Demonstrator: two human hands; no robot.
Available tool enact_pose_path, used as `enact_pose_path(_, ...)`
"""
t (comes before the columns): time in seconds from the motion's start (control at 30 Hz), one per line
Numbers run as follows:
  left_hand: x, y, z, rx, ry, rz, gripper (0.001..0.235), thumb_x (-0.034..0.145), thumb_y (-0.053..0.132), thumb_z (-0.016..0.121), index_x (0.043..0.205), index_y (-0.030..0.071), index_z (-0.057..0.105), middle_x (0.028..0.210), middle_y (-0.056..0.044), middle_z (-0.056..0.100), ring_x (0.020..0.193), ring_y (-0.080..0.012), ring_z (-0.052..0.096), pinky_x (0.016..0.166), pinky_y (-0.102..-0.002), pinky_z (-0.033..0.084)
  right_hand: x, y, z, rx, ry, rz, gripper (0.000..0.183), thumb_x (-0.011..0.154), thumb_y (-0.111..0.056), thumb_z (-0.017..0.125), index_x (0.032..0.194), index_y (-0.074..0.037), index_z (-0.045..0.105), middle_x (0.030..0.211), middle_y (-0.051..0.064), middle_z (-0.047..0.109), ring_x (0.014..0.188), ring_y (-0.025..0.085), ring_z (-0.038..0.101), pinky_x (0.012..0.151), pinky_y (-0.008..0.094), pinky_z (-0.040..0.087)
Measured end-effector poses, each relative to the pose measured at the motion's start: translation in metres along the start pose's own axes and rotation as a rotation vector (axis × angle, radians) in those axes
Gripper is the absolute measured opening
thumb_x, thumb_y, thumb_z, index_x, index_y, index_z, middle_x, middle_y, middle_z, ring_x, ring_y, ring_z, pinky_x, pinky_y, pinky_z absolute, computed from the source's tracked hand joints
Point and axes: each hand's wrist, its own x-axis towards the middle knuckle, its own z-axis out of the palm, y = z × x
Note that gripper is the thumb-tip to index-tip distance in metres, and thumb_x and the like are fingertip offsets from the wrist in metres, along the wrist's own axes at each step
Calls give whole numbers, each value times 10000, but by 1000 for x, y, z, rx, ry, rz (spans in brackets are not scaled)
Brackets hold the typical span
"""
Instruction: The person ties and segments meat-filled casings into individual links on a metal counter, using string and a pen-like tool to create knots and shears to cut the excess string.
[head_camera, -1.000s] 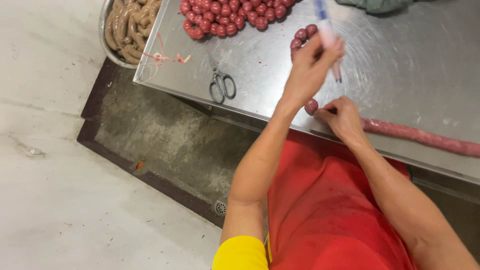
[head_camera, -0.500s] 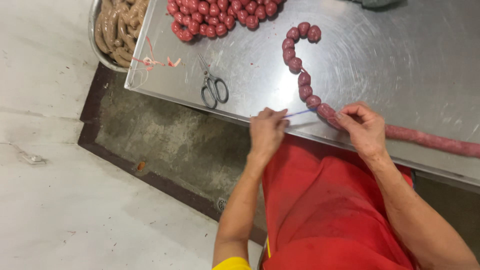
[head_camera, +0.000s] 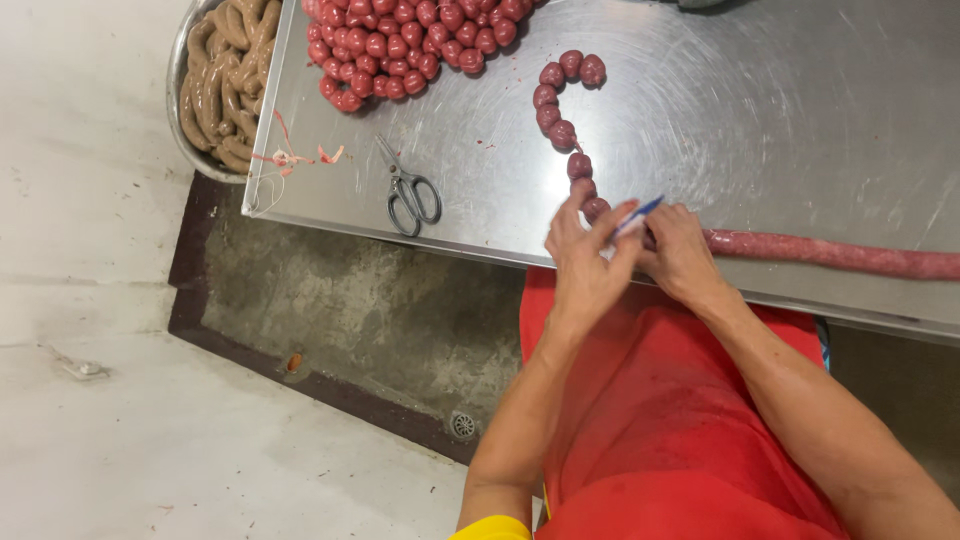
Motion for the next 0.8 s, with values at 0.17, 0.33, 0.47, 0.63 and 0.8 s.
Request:
enact_pose_path(0.17, -20, 66, -114, -790, -422, -243, 207, 1052, 205, 657, 994, 9, 686, 985, -137, 726, 917, -311, 704, 879, -408, 573, 1, -1, 1, -6, 31, -24, 275, 767, -185, 865, 813, -40, 637, 836, 137, 630, 829, 349, 573, 778, 472, 443)
enact_pose_path(0.33, -41, 62, -147, -1620, -135, -157, 261, 1016, 304, 676, 990, 50, 624, 710, -77, 562, 627, -193, 545, 564, -360, 471, 5, -11, -4, 67, 63, -23, 304, 749, -200, 886, 821, -32, 643, 799, 121, 644, 788, 328, 583, 764, 460, 452)
enact_pose_path(0.47, -105, 65, -92, -2041, -460, -466, 271, 1060, 338, 659, 968, 86, 618, 648, -31, 452, 547, -143, 416, 520, -330, 320, 6, -4, 1, 18, 88, -34, 315, 770, -201, 887, 837, -23, 636, 813, 140, 633, 792, 346, 590, 764, 470, 465)
enact_pose_path(0.63, -137, 76, -91, -2093, -503, -511, 336, 1069, 407, 626, 1037, 73, 613, 621, 6, 424, 497, -79, 346, 500, -292, 255, 5, -5, 0, -11, 102, -114, 330, 810, -202, 877, 875, -14, 614, 844, 141, 613, 794, 359, 592, 760, 473, 465)
enact_pose_path(0.8, -101, 52, -149, -1600, -115, -377, 210, 945, 299, 652, 1016, 120, 568, 731, -65, 427, 593, -238, 361, 546, -422, 316, 25, -15, -16, -36, 0, -220, 191, 805, -160, 843, 860, -74, 681, 900, 74, 625, 814, 319, 626, 777, 435, 484)
